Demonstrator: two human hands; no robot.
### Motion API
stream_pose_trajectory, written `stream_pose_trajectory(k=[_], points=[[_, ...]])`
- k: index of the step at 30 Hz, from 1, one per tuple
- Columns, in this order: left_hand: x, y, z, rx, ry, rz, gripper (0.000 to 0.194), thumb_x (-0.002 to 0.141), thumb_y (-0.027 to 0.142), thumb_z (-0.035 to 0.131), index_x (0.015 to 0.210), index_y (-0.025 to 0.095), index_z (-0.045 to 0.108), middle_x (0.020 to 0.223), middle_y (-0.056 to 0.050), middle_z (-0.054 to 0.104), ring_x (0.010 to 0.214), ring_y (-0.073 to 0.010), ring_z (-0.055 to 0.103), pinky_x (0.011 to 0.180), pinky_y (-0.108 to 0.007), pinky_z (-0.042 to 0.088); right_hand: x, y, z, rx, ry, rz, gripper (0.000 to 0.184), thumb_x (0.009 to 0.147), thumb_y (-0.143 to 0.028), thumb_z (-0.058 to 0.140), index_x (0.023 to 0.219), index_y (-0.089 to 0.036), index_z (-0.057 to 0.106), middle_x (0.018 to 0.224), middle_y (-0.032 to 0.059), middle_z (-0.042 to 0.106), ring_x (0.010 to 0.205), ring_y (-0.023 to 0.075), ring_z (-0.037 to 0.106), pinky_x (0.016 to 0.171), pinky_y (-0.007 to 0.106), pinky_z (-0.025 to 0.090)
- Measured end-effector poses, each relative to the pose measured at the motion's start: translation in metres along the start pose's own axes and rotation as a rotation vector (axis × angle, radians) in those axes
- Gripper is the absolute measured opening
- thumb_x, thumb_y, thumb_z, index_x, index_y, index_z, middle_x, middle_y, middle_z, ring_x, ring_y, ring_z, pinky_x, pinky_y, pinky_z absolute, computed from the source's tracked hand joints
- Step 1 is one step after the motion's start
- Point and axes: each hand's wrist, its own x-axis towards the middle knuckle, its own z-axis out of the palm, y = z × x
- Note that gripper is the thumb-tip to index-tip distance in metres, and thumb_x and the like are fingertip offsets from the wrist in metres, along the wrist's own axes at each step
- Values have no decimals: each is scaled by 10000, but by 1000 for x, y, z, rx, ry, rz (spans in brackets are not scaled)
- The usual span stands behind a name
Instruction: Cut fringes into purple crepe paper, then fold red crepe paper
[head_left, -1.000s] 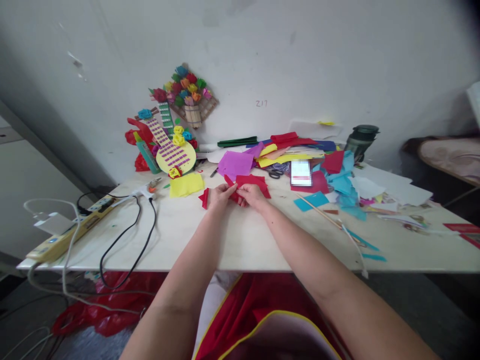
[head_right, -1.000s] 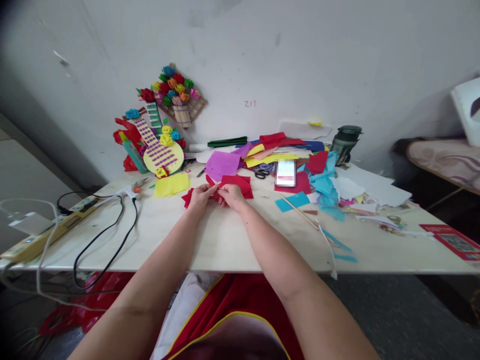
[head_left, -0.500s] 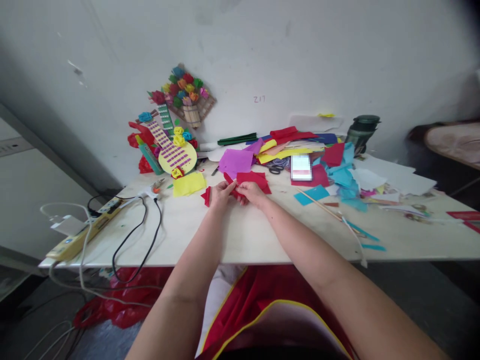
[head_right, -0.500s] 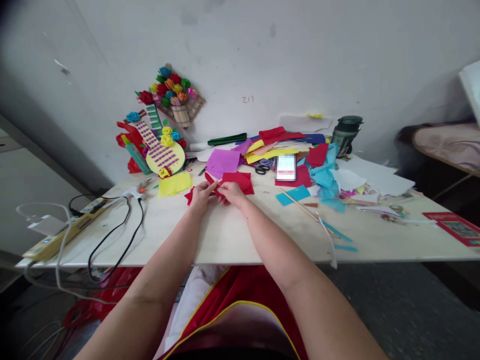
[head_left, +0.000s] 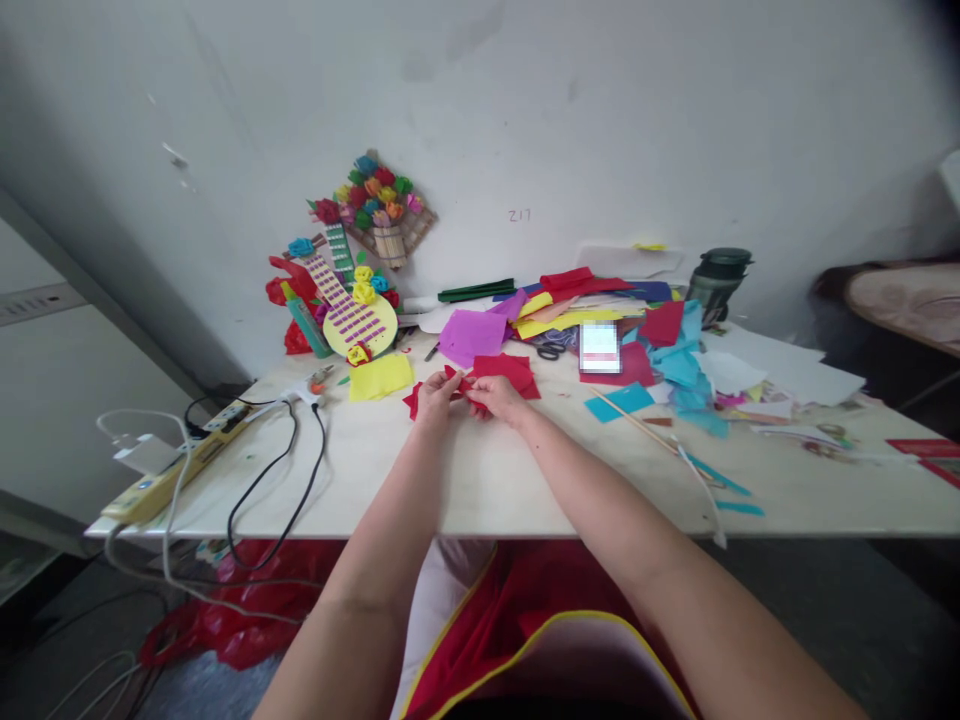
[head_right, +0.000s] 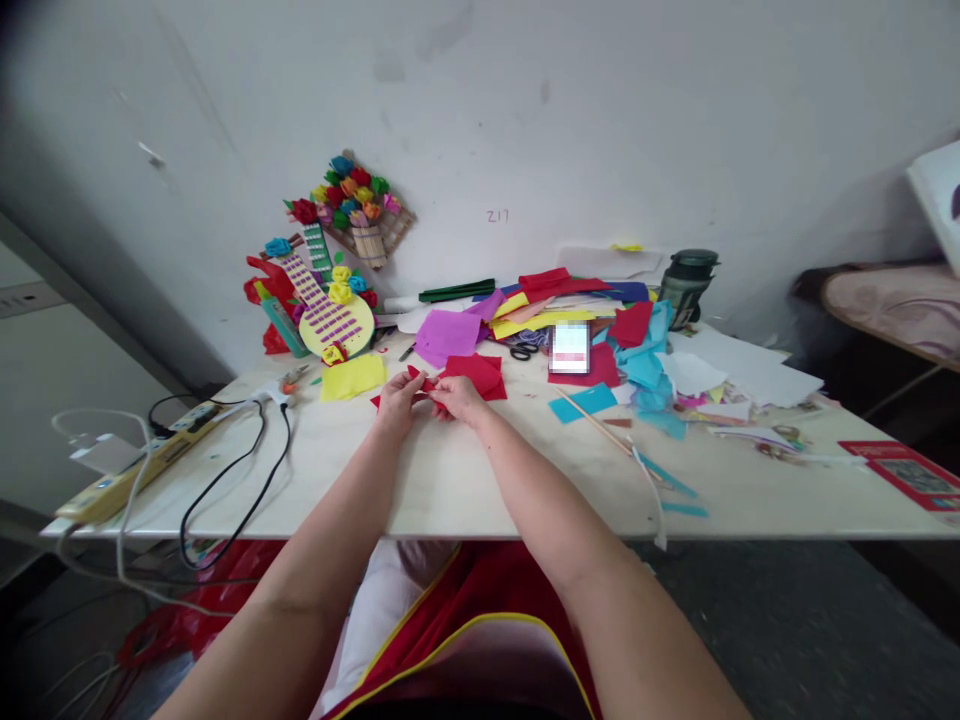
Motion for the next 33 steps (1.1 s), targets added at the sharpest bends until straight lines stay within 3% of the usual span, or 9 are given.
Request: stream_pose_trajectory(k=[11,16,19,23,29,33], points=[[8,1,2,37,155,87,436,594,514,690,777,178,482,567,-1,602,524,-133,589,533,-244,450,2,2,-1,-31,-33,-2,220,788,-183,579,584,-162,500,428,-28,570,331,75,497,360,166,382],[6,1,0,37,189,71,487,675,555,611,996,212,484,675,9,603,531,-109,575,511,-228,449,2,2,-1,2,6,4,243,794,-231,590,582,-167,489,438,-36,564,346,73,505,353,162,385],[0,1,2,66,87,1,449,639,516,669,899,173,541,705,-14,593,594,-113,579,535,-228,456,1,0,0,63,67,8,230,816,-259,575,622,-167,494,460,-40,571,354,65,512,364,156,402],[-4,-1,3,134,-47,-13,379,596,462,723,714,140,563,616,-4,566,533,-98,538,554,-239,450,0,0,0,91,93,-16,208,843,-231,536,650,-165,498,500,-36,588,384,69,545,362,150,406],[1,-2,0,136,98,65,391,557,460,744,698,137,573,608,3,566,554,-106,544,567,-245,451,0,0,1,86,39,20,217,830,-245,561,639,-151,523,492,-29,586,366,62,526,356,148,398],[1,-4,1,104,64,51,383,577,458,734,701,131,578,620,-8,585,558,-108,555,596,-259,466,0,-2,2,60,81,9,265,806,-280,592,594,-161,485,426,-46,547,303,61,475,311,152,350]])
